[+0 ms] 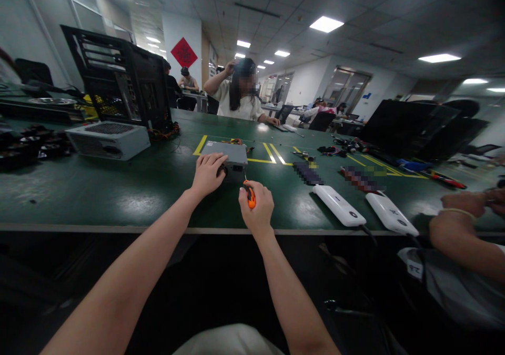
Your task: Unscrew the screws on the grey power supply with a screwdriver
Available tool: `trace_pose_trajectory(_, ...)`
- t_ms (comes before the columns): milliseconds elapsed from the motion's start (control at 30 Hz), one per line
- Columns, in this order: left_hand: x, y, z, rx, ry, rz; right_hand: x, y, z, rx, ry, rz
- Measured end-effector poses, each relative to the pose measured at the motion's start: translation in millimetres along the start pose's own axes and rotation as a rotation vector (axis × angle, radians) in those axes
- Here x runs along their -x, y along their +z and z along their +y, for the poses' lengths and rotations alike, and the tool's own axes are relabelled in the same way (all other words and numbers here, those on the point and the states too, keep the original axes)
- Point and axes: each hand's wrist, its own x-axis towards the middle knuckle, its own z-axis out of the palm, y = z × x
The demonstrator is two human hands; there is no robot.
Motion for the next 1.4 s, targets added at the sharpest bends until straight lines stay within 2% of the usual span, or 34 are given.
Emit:
trace_pose_trajectory(100, -0.3, -0.5, 0.6, -0.005, -0.009, -0.011, 1.2, 1.6, 1.7, -0.038, 0.041, 0.012)
trace_pose_trajectory(267, 0.3, -0.7, 2.0, -0.008, -0.011, 0.000, -0.1, 2.5, 2.3, 0.046, -0.074, 0.007)
trace_pose_trajectory(533, 0.7, 1.4, 3.5, 0.028, -0.037, 0.039, 1.4, 3.0, 0.8, -0.038, 0.053, 0.015)
trace_pose_trajectory(733, 1.4, 1.1, 4.4, 0.043, -0.048, 0.028, 0.6, 2.3, 2.4, 0.030, -0.081, -0.009)
trace_pose_trajectory(867, 1.4, 0.9, 4.1, 0.050, -0.040, 0.021, -0.3, 0.4, 2.0, 0.034, -0.051, 0.003)
trace_pose_trajectory(1000, 1.5, 0.9, 3.7, 0.052, -0.038, 0.013, 1.4, 1.0, 2.7, -0.042, 0.036, 0.019)
trace_pose_trajectory(1233, 2.0, 1.0, 3.5, 0.033, -0.024, 0.024, 0.4, -0.6, 3.0, 0.039, -0.088, -0.003)
trace_pose_trajectory(1400, 1.8, 0.8, 3.4, 0.022, -0.029, 0.017, 0.6, -1.1, 2.5, 0.001, -0.032, 0.002)
